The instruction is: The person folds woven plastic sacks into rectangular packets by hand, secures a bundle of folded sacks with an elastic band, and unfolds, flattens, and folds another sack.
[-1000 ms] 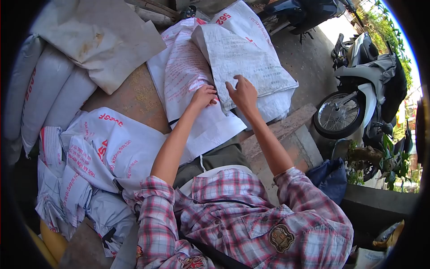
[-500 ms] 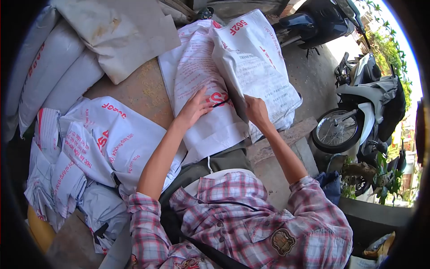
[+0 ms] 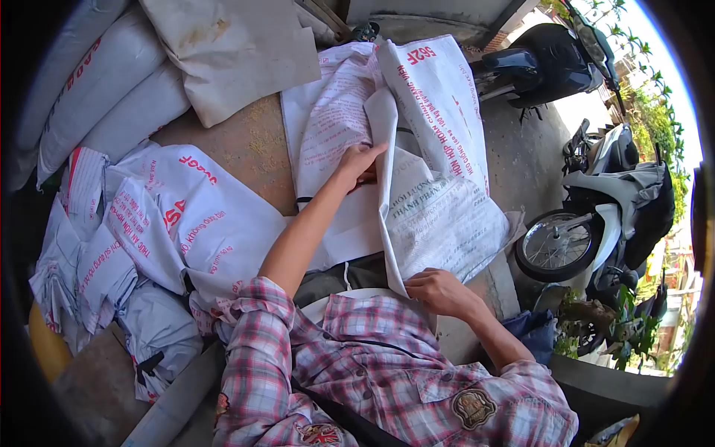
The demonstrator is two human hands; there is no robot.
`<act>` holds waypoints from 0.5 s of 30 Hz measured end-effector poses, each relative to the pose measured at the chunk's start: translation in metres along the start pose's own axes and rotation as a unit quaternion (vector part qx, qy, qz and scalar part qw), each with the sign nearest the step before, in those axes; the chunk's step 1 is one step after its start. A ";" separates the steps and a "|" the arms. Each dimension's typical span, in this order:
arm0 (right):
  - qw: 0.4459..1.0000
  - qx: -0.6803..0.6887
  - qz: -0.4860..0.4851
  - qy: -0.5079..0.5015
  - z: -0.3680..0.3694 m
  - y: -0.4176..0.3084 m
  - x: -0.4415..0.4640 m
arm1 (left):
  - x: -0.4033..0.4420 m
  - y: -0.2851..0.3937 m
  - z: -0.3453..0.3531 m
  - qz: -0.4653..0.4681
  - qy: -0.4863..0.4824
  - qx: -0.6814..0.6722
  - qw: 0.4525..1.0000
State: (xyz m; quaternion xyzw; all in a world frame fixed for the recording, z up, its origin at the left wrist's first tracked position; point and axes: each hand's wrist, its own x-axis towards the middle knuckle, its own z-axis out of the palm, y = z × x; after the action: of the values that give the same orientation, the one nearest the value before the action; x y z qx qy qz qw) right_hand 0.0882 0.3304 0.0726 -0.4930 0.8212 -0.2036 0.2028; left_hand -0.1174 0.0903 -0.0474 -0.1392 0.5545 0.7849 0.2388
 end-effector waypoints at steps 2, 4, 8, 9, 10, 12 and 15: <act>1.000 0.023 -0.013 -0.017 -0.016 -0.012 -0.007 | 0.007 0.001 0.005 -0.003 0.036 -0.018 0.999; 0.995 0.078 -0.028 -0.053 -0.029 -0.025 -0.015 | 0.012 0.006 0.008 -0.006 0.072 -0.037 0.997; 0.985 0.138 -0.029 -0.103 -0.031 -0.023 -0.039 | 0.031 0.008 0.013 -0.049 0.110 -0.100 0.988; 0.974 0.189 0.005 -0.126 -0.028 -0.016 -0.046 | 0.039 0.002 0.013 -0.056 0.092 -0.094 0.990; 0.959 0.237 0.038 -0.148 -0.027 -0.008 -0.053 | 0.045 -0.003 0.014 -0.082 0.120 -0.110 0.983; 0.961 0.163 0.148 -0.170 -0.025 0.008 -0.068 | 0.046 -0.002 0.012 -0.044 0.118 -0.136 0.983; 0.930 -0.041 0.327 -0.166 -0.042 0.024 -0.082 | 0.026 0.021 0.009 0.028 0.132 -0.126 0.983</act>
State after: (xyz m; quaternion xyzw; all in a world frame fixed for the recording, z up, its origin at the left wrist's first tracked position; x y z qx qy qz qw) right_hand 0.0837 0.4200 0.1052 -0.2321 0.8992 -0.0075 0.3707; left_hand -0.1500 0.0982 -0.0396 -0.2557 0.4814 0.8295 0.1221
